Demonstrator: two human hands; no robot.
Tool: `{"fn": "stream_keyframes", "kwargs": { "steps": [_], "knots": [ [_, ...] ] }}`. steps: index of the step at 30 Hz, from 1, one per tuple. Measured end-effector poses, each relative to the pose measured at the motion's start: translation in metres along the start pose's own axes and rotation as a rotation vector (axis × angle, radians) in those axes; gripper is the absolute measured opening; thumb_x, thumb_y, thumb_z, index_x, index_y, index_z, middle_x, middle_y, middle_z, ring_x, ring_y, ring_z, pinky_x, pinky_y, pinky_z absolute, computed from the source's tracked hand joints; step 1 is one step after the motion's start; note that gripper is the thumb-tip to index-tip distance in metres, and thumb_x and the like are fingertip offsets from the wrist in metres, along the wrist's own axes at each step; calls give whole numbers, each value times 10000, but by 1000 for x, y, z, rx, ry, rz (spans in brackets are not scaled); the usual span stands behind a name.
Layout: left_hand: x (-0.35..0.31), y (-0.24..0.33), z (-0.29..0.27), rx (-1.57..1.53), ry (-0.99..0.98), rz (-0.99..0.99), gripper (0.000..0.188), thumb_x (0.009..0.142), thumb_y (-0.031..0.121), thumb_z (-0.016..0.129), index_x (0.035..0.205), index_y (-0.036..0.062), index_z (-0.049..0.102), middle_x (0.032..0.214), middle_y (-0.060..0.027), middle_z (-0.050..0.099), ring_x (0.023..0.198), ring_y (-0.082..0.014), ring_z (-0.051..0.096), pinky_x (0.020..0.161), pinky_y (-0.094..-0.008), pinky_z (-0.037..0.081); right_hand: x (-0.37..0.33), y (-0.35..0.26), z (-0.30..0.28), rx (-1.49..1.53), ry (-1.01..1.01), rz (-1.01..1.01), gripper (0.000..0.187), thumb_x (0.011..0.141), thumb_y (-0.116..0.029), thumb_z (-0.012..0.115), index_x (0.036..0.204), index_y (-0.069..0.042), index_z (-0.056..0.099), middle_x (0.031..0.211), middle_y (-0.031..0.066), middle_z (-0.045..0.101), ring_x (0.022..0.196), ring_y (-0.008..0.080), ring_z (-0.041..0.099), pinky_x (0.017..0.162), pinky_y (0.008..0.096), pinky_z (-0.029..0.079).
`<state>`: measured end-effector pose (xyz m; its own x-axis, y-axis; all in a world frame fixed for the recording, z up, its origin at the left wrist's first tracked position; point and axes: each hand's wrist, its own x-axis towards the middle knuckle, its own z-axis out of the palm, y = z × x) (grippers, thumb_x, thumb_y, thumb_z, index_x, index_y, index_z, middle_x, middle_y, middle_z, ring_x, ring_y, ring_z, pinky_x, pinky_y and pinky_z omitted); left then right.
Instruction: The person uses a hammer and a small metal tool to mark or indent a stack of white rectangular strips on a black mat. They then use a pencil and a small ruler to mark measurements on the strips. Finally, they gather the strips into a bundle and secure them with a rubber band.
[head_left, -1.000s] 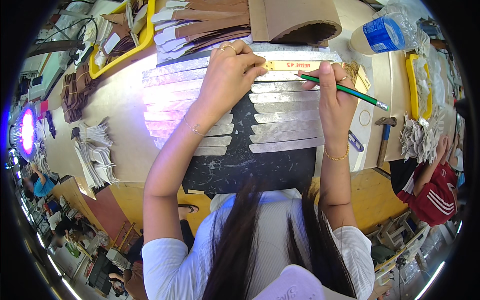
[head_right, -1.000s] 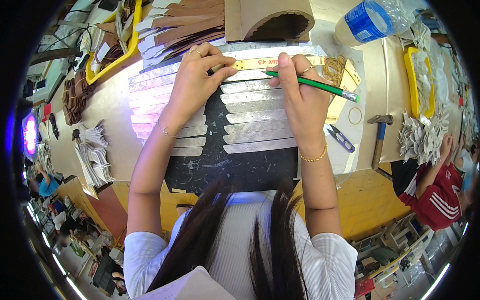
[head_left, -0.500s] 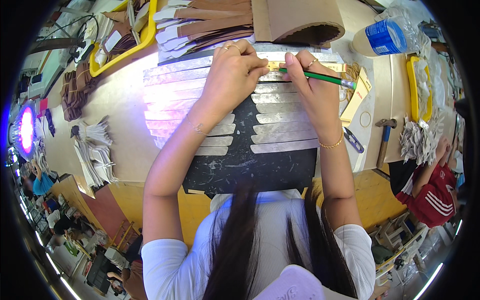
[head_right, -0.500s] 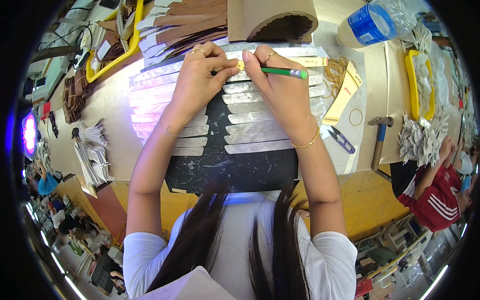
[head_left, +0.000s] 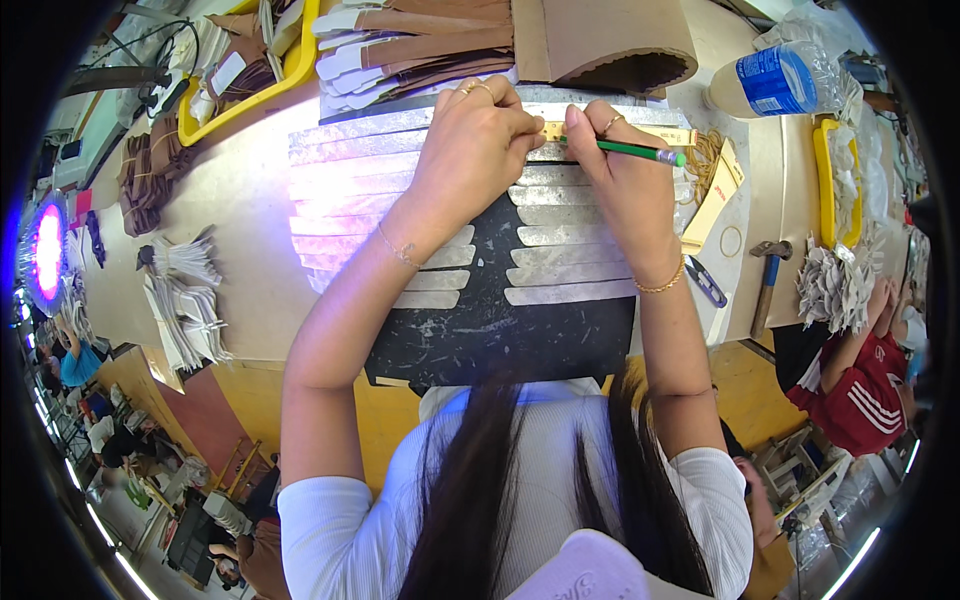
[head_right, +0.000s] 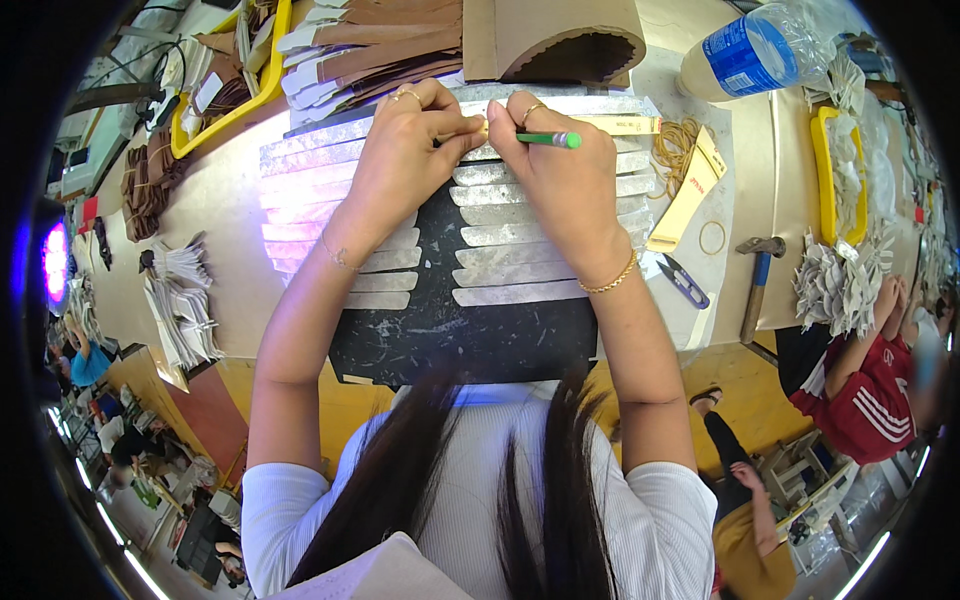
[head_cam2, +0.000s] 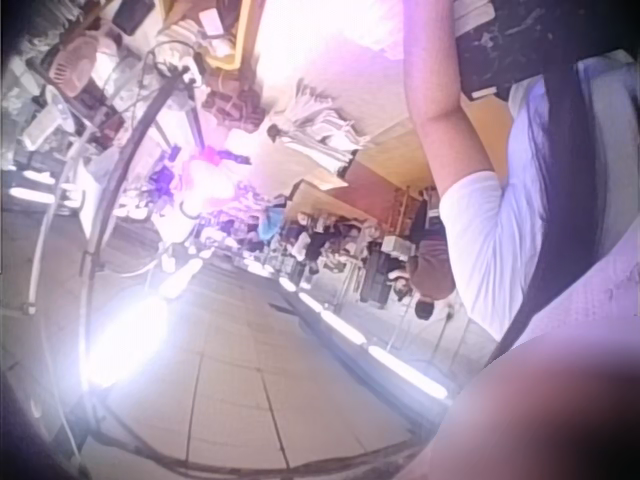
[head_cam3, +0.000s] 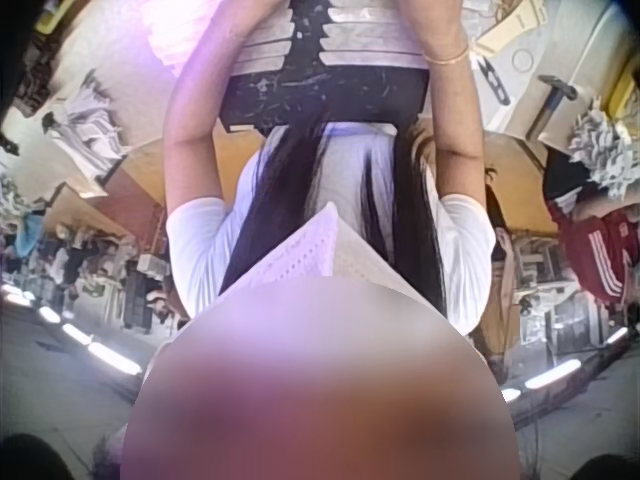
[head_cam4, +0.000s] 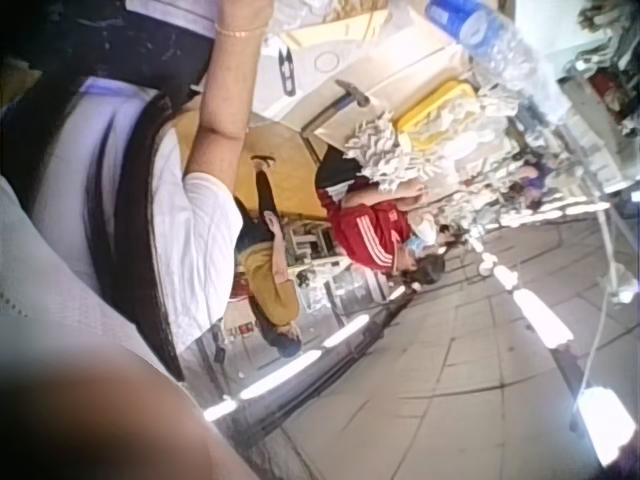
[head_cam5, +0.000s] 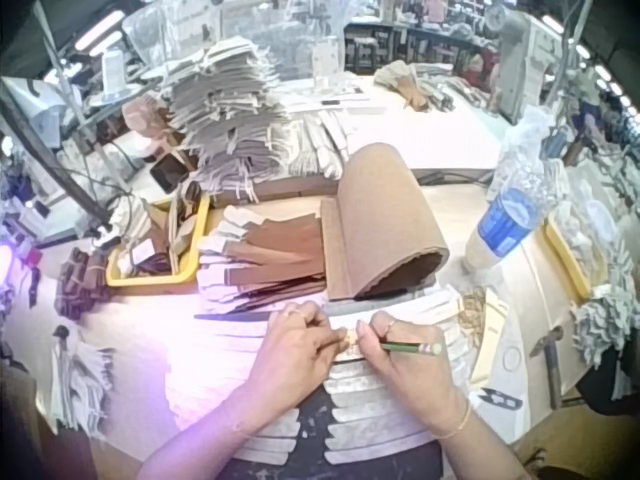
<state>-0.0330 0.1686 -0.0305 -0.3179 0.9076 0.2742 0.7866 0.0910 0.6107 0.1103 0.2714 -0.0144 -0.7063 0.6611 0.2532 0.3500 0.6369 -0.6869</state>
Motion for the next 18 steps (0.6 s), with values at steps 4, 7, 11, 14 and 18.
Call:
{"fn": "stream_keyframes", "kwargs": {
  "steps": [4, 7, 11, 14, 18],
  "knots": [
    [1, 1, 0, -12, -5, 1, 127, 798, 145, 797, 888, 55, 789, 861, -91, 650, 839, -290, 617, 779, -401, 459, 3, 4, 0, -5, -1, 12, 366, 990, -320, 629, 724, -78, 561, 527, 131, 505, 477, 349, 531, 468, 400, 423],
    [1, -1, 0, -5, 11, 14, 127, 796, 144, 798, 889, 59, 791, 854, -86, 645, 830, -291, 615, 776, -402, 459, 3, 6, 3, -12, 10, -10, 372, 994, -325, 623, 726, -73, 568, 523, 125, 521, 471, 331, 548, 472, 389, 432],
    [1, -2, -2, -57, -62, -34, 145, 799, 154, 799, 913, 66, 793, 876, -78, 644, 846, -277, 610, 792, -392, 465, 5, -1, -5, 252, -14, 213, 390, 1014, -333, 607, 750, -47, 590, 574, 93, 620, 512, 212, 628, 515, 315, 464],
    [7, -1, -9, -80, -10, -59, 169, 805, 167, 798, 945, 71, 794, 904, -77, 642, 881, -266, 604, 820, -383, 471, 5, -8, -16, 384, 153, 221, 421, 1036, -357, 584, 779, -25, 607, 664, 71, 690, 615, 116, 667, 575, 258, 476],
    [14, -8, -11, -48, -28, -56, 202, 814, 177, 791, 990, 77, 789, 920, -82, 636, 912, -269, 594, 847, -383, 473, 5, -12, -27, 405, 165, 216, 443, 1037, -382, 585, 789, -16, 617, 687, 71, 697, 660, 98, 666, 602, 244, 475]
  ]
}}
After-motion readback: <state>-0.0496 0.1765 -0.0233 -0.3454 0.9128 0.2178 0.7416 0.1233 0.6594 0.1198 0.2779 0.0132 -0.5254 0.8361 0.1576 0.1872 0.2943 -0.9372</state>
